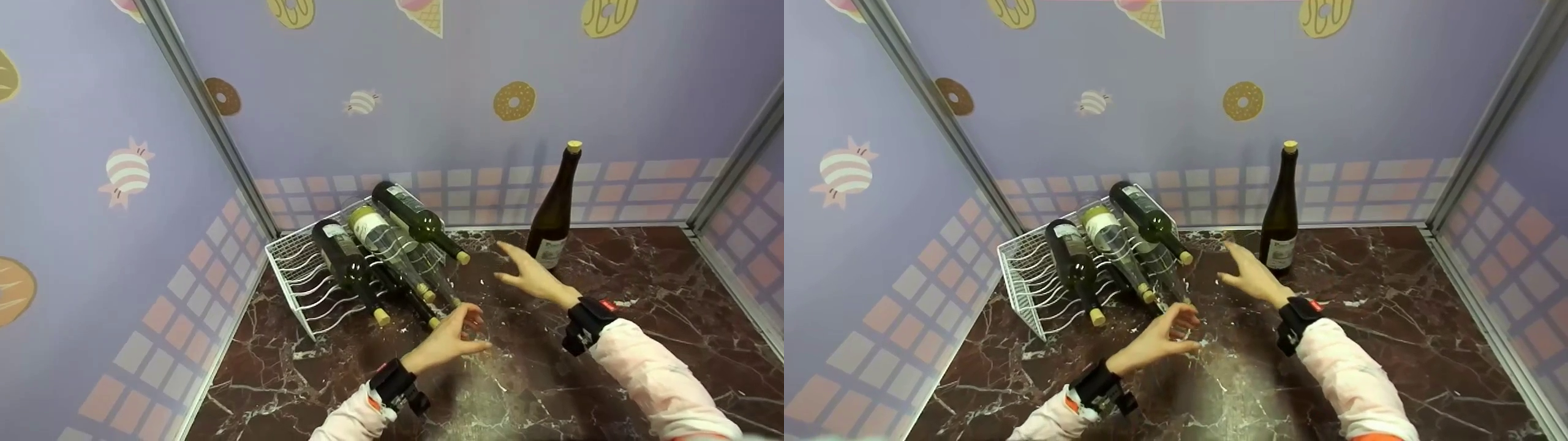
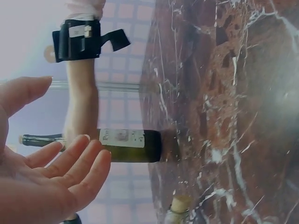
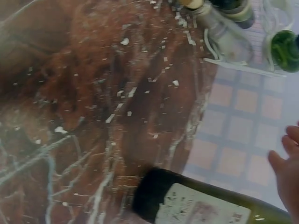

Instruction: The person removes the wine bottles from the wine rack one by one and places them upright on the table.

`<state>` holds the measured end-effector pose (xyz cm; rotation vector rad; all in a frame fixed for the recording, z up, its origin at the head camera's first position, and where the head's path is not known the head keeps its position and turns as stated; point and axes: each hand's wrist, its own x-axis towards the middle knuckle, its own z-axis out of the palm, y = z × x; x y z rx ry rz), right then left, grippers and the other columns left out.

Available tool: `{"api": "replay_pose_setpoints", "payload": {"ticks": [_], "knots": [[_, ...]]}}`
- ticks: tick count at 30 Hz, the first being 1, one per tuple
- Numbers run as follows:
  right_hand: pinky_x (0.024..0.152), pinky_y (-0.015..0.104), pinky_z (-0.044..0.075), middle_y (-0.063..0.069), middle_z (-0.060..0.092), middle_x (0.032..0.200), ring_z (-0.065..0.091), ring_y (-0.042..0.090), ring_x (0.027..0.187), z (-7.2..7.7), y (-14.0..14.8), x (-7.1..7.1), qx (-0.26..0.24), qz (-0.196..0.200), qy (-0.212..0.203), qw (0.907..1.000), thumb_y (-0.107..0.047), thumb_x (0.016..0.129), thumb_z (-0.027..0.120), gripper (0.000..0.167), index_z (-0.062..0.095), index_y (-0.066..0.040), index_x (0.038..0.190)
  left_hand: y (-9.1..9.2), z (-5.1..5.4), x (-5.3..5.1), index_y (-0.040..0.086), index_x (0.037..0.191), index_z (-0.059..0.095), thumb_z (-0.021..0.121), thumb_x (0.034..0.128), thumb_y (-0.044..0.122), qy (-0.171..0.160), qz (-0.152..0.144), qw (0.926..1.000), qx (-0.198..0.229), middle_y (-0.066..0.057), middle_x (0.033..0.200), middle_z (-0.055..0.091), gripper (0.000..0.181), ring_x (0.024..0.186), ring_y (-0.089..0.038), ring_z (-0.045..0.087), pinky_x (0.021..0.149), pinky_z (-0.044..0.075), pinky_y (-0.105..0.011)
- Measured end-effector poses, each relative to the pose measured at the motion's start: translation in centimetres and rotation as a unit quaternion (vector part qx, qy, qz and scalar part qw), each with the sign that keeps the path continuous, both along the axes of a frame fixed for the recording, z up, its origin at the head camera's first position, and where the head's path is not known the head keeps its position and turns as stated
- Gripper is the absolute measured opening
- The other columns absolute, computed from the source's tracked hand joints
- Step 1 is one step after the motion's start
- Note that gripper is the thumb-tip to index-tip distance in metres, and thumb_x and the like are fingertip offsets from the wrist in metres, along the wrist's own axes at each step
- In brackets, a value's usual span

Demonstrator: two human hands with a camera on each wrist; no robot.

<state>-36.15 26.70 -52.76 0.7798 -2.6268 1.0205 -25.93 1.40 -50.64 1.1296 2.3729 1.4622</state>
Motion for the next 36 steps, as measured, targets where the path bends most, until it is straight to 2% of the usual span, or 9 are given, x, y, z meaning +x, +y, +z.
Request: {"api": "replay_pose_setpoints", "payload": {"ticks": [4, 8, 12, 17, 21, 27, 28, 31, 36], "knots": [[0.094, 0.052, 0.027, 0.031, 0.039, 0.127, 0.036, 0.044, 0.115, -1.4, 0.3, -0.1, 0.014, 0.021, -0.012, 0.9996, -0.021, 0.082, 0.066, 0.066, 0.034, 0.010, 0.131, -0.6, 1.4, -0.4, 0.002, 0.116, 0.042, 0.073, 0.0767, 0.016, 0.014, 0.008, 0.9998, -0.010, -0.003, 0.103, 0.052, 0.052, 0.094, -0.016, 0.053, 0.076, 0.045, -0.022], [0.095, 0.052, 0.026, 0.032, 0.037, 0.128, 0.035, 0.044, 0.117, -2.4, 0.8, 0.1, 0.013, 0.026, -0.033, 0.9990, -0.019, 0.083, 0.065, 0.066, 0.033, 0.009, 0.133, -1.8, 3.7, -1.6, 0.003, 0.117, 0.042, 0.072, 0.0767, 0.013, 0.013, 0.022, 0.9997, -0.001, -0.008, 0.106, 0.053, 0.051, 0.093, -0.016, 0.053, 0.077, 0.044, -0.023], [0.097, 0.051, 0.023, 0.030, 0.033, 0.132, 0.031, 0.042, 0.120, -2.7, 1.2, 0.6, 0.017, 0.012, -0.075, 0.9969, -0.025, 0.084, 0.064, 0.069, 0.030, 0.008, 0.135, -3.6, 6.3, -3.7, 0.002, 0.119, 0.042, 0.069, 0.0782, 0.012, 0.021, 0.047, 0.9986, 0.009, -0.010, 0.109, 0.052, 0.050, 0.096, -0.018, 0.052, 0.080, 0.044, -0.026], [0.098, 0.050, 0.023, 0.029, 0.034, 0.133, 0.031, 0.041, 0.121, -2.9, 1.2, 0.7, 0.036, 0.002, -0.080, 0.9961, -0.029, 0.084, 0.063, 0.071, 0.030, 0.008, 0.135, -6.7, 9.2, -6.8, -0.002, 0.119, 0.042, 0.069, 0.0781, 0.008, 0.062, 0.099, 0.9931, 0.011, -0.011, 0.108, 0.052, 0.049, 0.098, -0.024, 0.051, 0.082, 0.044, -0.031], [0.098, 0.050, 0.023, 0.029, 0.033, 0.133, 0.030, 0.041, 0.121, -2.8, 1.1, 0.8, 0.038, 0.000, -0.081, 0.9960, -0.026, 0.084, 0.064, 0.070, 0.030, 0.008, 0.135, -9.1, 10.9, -8.4, -0.004, 0.116, 0.044, 0.068, 0.0779, 0.003, 0.069, 0.138, 0.9876, 0.029, -0.014, 0.106, 0.052, 0.045, 0.096, -0.028, 0.052, 0.081, 0.045, -0.037], [0.098, 0.049, 0.023, 0.028, 0.035, 0.133, 0.032, 0.040, 0.121, -2.6, 1.5, 1.0, 0.036, -0.004, -0.071, 0.9968, -0.029, 0.083, 0.065, 0.072, 0.031, 0.008, 0.134, -12.5, 11.3, -11.7, -0.007, 0.114, 0.044, 0.066, 0.0774, -0.002, 0.085, 0.180, 0.9797, 0.025, -0.023, 0.105, 0.050, 0.043, 0.096, -0.038, 0.050, 0.081, 0.044, -0.040], [0.098, 0.048, 0.024, 0.028, 0.035, 0.133, 0.032, 0.040, 0.121, -2.6, 1.5, 1.0, 0.036, -0.004, -0.071, 0.9968, -0.029, 0.083, 0.065, 0.072, 0.031, 0.008, 0.134, -13.2, 10.8, -12.7, -0.007, 0.113, 0.045, 0.067, 0.0765, -0.002, 0.103, 0.191, 0.9760, 0.013, -0.022, 0.104, 0.050, 0.043, 0.096, -0.036, 0.050, 0.080, 0.044, -0.039], [0.098, 0.048, 0.024, 0.028, 0.035, 0.132, 0.032, 0.040, 0.120, -2.5, 1.6, 1.2, 0.035, -0.003, -0.068, 0.9970, -0.029, 0.082, 0.066, 0.073, 0.031, 0.008, 0.134, -15.2, 10.1, -14.4, -0.008, 0.109, 0.047, 0.066, 0.0742, -0.004, 0.151, 0.223, 0.9619, -0.045, -0.023, 0.101, 0.049, 0.040, 0.094, -0.036, 0.048, 0.083, 0.041, -0.040], [0.098, 0.047, 0.024, 0.028, 0.036, 0.132, 0.033, 0.039, 0.120, -2.7, 1.8, 1.4, 0.038, 0.000, -0.065, 0.9972, -0.027, 0.081, 0.066, 0.072, 0.032, 0.009, 0.134, -18.5, 8.5, -15.9, -0.007, 0.108, 0.048, 0.059, 0.0673, -0.013, 0.245, 0.247, 0.9153, -0.203, -0.020, 0.104, 0.047, 0.042, 0.096, -0.037, 0.045, 0.088, 0.036, -0.043]]}}
